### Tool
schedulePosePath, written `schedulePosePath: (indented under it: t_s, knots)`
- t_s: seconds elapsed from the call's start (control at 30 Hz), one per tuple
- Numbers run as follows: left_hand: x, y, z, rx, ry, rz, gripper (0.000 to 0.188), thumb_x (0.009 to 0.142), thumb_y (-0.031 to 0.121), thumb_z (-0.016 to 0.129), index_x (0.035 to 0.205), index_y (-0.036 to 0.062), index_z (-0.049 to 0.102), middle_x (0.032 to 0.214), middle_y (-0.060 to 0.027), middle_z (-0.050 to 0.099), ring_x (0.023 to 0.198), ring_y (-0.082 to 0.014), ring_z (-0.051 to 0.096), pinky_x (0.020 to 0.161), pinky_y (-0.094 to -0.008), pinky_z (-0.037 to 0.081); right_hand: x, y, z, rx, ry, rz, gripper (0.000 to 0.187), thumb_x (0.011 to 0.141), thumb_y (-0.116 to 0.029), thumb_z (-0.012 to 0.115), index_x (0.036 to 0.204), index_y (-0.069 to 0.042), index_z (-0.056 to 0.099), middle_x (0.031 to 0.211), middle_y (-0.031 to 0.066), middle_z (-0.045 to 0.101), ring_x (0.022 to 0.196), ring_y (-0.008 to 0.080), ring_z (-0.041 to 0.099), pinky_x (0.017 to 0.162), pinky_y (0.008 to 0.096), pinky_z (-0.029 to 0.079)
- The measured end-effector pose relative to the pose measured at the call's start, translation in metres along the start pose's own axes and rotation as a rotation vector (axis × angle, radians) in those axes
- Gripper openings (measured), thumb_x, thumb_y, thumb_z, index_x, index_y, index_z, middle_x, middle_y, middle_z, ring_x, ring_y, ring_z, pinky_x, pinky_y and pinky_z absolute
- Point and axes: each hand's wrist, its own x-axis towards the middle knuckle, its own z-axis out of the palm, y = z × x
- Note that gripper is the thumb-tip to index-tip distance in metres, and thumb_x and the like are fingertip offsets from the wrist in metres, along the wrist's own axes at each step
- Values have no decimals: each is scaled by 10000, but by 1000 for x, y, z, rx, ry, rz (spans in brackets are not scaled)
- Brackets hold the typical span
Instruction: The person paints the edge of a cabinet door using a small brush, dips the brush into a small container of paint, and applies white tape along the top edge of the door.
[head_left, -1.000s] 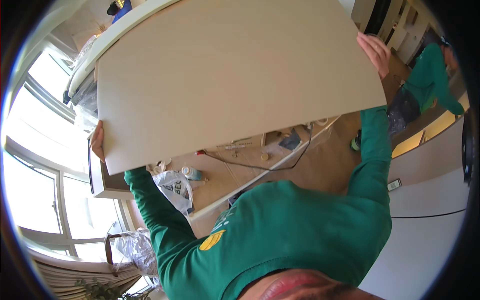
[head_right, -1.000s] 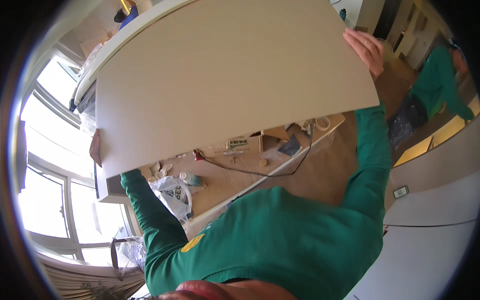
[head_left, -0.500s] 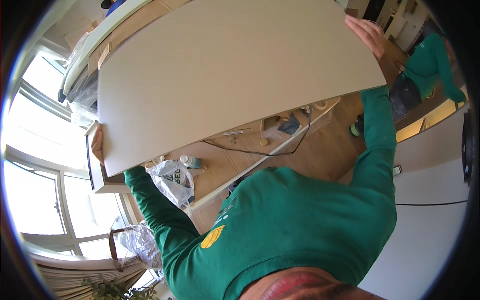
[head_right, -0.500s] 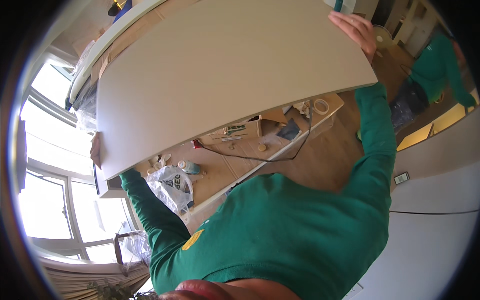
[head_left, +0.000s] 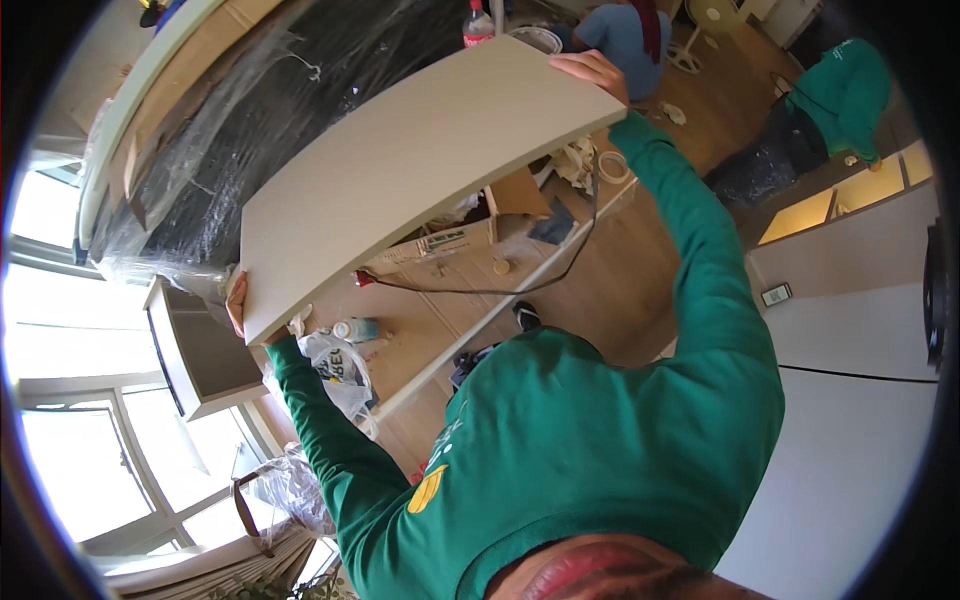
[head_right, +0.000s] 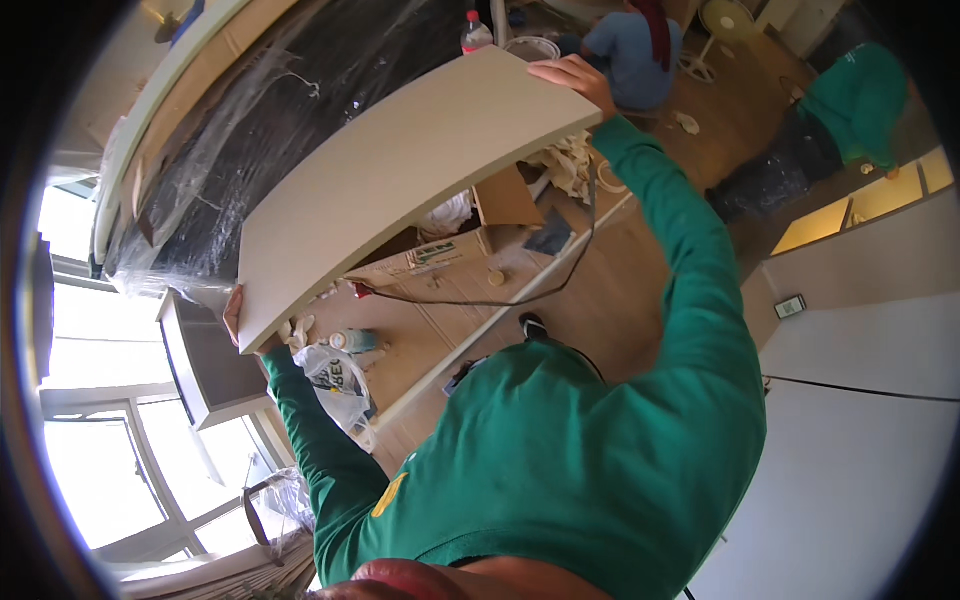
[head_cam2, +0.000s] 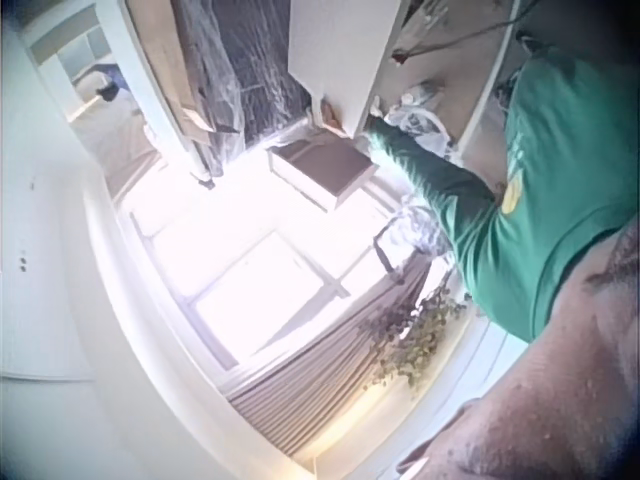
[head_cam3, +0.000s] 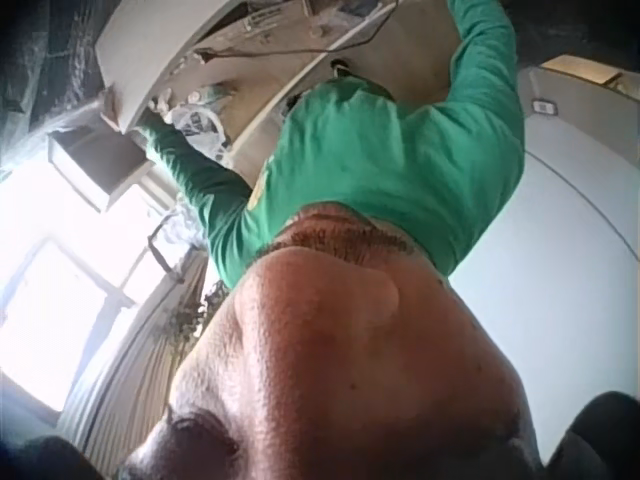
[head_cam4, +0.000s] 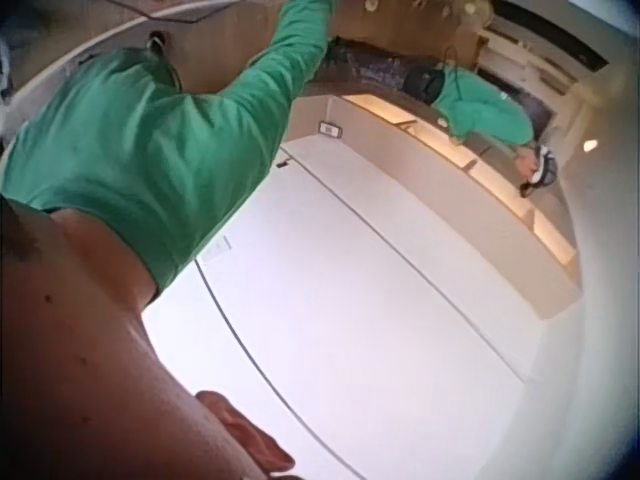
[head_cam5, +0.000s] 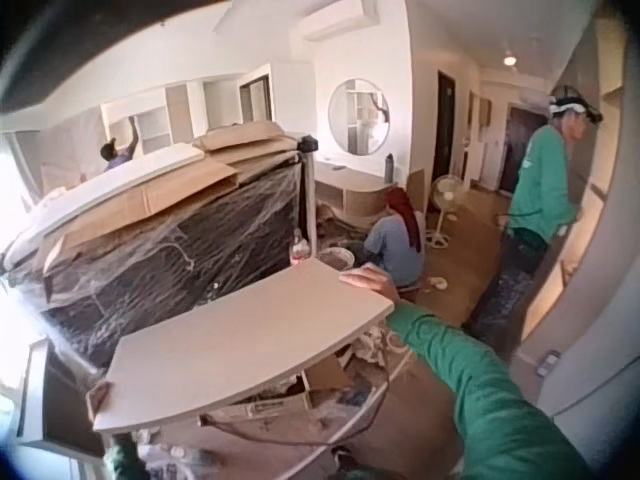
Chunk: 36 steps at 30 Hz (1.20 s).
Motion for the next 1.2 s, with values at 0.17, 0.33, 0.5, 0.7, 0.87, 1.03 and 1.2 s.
schedulePosePath:
  t_s: [0.17,0.33,0.5,0.7,0.87,1.03,1.2]
  knots:
    - [-32,-38,15,352,37,168,279,944,150,597,1171,-12,619,1190,-217,657,1070,-311,663,902,-424,588,-42,4,56,-9,-63,63,415,819,-172,681,1227,-93,697,1193,80,682,981,274,666,824,359,568]
    - [-78,-68,13,421,41,104,325,943,142,612,1231,-8,600,1185,-197,665,1063,-292,666,905,-403,577,-100,-17,83,61,-250,111,464,837,-178,660,1298,-121,667,1154,92,666,1021,282,661,838,349,563]
    - [-110,-102,-14,440,-92,-48,378,941,134,628,1290,-4,581,1180,-176,674,1056,-272,669,908,-381,566,-157,-45,102,62,-256,408,536,872,-180,655,1402,-141,583,1222,133,620,1070,329,626,906,399,528]
    - [-126,-150,-42,363,-374,-428,449,939,124,647,1362,2,558,1173,-152,684,1048,-249,673,912,-354,553,-182,-24,97,51,-198,594,668,871,-165,709,1490,-150,459,1259,151,591,1117,347,593,889,423,512]
    - [-122,-170,-121,186,-275,-802,426,958,165,683,1324,-22,573,1177,-129,684,1030,-205,682,875,-305,554,-202,-13,87,295,-201,976,482,879,-186,751,1329,-99,600,1166,131,663,992,280,653,794,367,537]
    - [-105,-141,-91,87,-148,-945,423,962,221,693,1307,2,585,1144,-126,700,1002,-203,696,858,-304,556,-233,-4,46,464,-8,1243,380,919,-213,747,1253,-55,660,1151,86,699,1033,164,653,880,299,532]
    - [-114,-90,-113,192,-57,-845,384,976,235,672,1308,56,598,1131,-83,718,1003,-181,698,801,-278,536,-231,-37,2,590,161,1541,377,932,-221,733,1270,-72,658,1175,60,693,1009,121,646,833,263,509]
